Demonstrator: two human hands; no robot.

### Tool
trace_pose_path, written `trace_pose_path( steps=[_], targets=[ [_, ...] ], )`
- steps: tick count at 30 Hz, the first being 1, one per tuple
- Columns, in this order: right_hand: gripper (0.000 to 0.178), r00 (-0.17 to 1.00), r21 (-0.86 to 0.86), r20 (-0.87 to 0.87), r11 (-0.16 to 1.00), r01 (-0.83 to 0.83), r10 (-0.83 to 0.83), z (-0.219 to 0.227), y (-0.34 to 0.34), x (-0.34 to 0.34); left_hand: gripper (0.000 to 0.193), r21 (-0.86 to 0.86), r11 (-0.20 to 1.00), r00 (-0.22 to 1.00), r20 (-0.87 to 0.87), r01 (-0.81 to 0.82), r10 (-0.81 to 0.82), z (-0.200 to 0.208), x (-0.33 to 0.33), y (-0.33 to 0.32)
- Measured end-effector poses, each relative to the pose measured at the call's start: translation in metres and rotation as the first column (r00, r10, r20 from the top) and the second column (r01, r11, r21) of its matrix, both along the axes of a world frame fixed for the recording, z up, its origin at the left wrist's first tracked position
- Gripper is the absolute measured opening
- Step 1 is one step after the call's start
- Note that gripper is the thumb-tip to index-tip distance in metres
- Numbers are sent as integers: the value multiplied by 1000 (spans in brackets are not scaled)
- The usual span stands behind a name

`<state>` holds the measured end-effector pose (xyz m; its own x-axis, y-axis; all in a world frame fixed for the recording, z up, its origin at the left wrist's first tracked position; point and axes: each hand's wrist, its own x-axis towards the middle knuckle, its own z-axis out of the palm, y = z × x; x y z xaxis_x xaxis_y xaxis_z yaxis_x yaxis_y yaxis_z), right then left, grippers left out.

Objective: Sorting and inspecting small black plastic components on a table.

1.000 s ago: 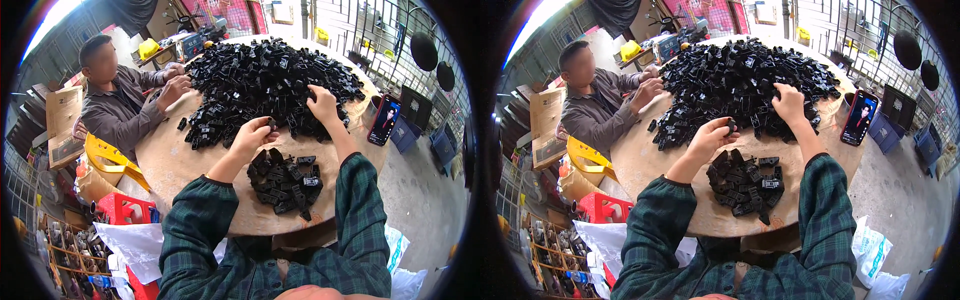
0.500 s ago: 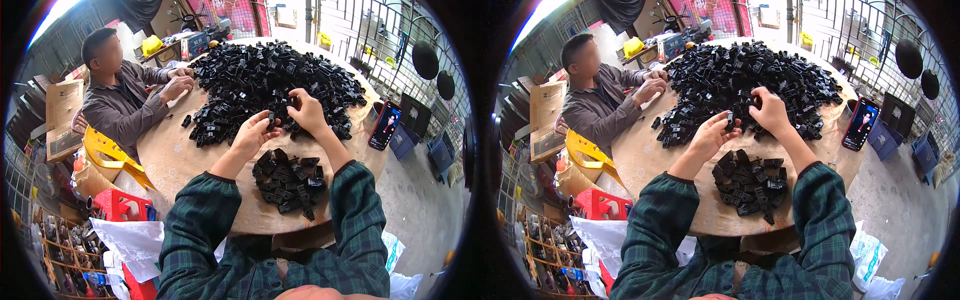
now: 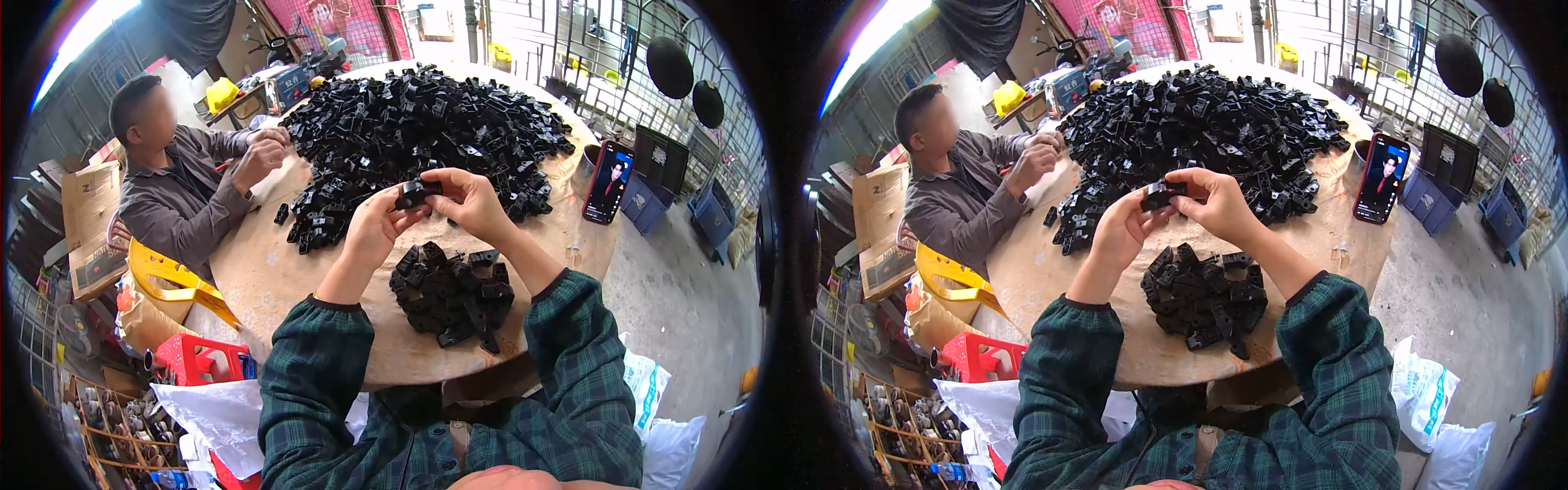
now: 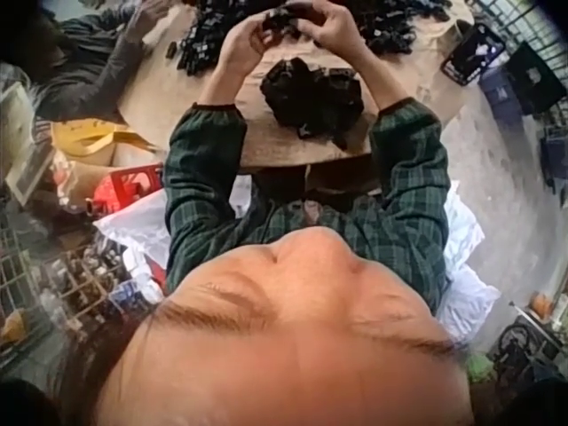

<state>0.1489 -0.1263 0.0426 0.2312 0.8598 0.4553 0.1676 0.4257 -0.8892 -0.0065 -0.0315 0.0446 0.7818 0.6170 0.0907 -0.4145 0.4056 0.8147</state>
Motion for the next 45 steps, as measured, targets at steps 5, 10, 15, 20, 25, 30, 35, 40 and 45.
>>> trace_pose_path(
  steps=[5,10,15,20,25,30,35,40,45],
  targets=[
    [34,1000,-11,-2,1000,29,-29,2,0,2,34,221,975,1000,-23,2,3,-2,0,-4],
    [32,982,55,159,994,91,-99,4,-3,0,32,298,953,991,-105,-47,82,-4,1,-4],
    [32,997,-13,40,998,67,-66,-1,-3,-7,28,489,838,947,-70,-241,313,-7,2,-7],
    [32,680,425,543,859,284,-493,3,-10,-24,31,342,878,936,9,-334,352,-15,6,-15],
    [31,720,476,487,842,256,-494,-6,-2,-23,34,158,966,978,68,-204,195,-14,5,-16],
    [40,892,236,382,959,158,-241,15,-9,-16,39,305,937,986,44,-168,162,-2,-2,-8],
    [49,557,15,750,851,526,-357,36,-52,71,42,849,524,879,-305,77,366,1,-10,7],
    [43,640,-556,768,523,646,25,21,-70,125,24,777,268,735,-627,569,258,16,-13,-8],
    [24,563,-404,826,684,608,-13,9,-53,110,26,728,249,704,-684,639,194,4,-9,1]
  ],
)
